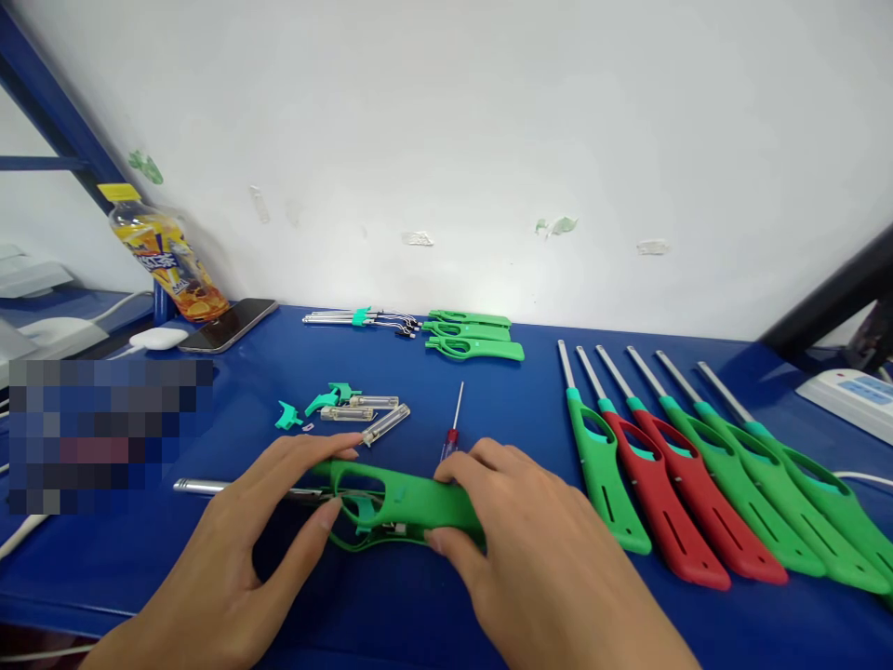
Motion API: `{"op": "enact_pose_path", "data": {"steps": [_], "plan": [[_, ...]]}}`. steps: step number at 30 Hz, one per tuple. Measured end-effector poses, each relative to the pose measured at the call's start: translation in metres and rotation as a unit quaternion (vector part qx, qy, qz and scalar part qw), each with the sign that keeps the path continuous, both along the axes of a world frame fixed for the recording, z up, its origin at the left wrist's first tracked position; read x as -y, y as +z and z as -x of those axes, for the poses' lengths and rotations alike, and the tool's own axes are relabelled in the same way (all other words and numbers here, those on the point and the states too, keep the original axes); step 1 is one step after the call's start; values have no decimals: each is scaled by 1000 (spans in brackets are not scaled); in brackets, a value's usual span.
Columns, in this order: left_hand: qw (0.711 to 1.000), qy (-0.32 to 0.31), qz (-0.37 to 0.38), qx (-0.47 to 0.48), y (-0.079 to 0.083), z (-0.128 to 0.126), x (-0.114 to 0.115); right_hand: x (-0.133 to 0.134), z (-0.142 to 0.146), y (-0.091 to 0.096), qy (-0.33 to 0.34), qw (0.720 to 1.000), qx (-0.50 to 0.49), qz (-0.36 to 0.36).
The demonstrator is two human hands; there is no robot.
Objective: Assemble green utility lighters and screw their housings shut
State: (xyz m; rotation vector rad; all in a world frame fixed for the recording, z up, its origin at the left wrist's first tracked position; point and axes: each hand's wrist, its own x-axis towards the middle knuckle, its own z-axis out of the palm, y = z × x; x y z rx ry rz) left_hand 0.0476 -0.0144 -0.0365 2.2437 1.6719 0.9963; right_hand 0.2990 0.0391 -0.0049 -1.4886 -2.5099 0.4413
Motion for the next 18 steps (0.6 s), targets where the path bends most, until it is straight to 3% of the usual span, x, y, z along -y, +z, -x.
{"op": "enact_pose_path", "data": {"steps": [7,10,18], "plan": [[999,36,18,29,0,0,2,2,-23,1,-71,994,-55,-66],[1000,8,10,17,3,-2,2,2,-17,7,-89,991,-83,-47],[998,-57,-9,-16,5,-7,0,9,4,18,-37,987,-148,57]]}}
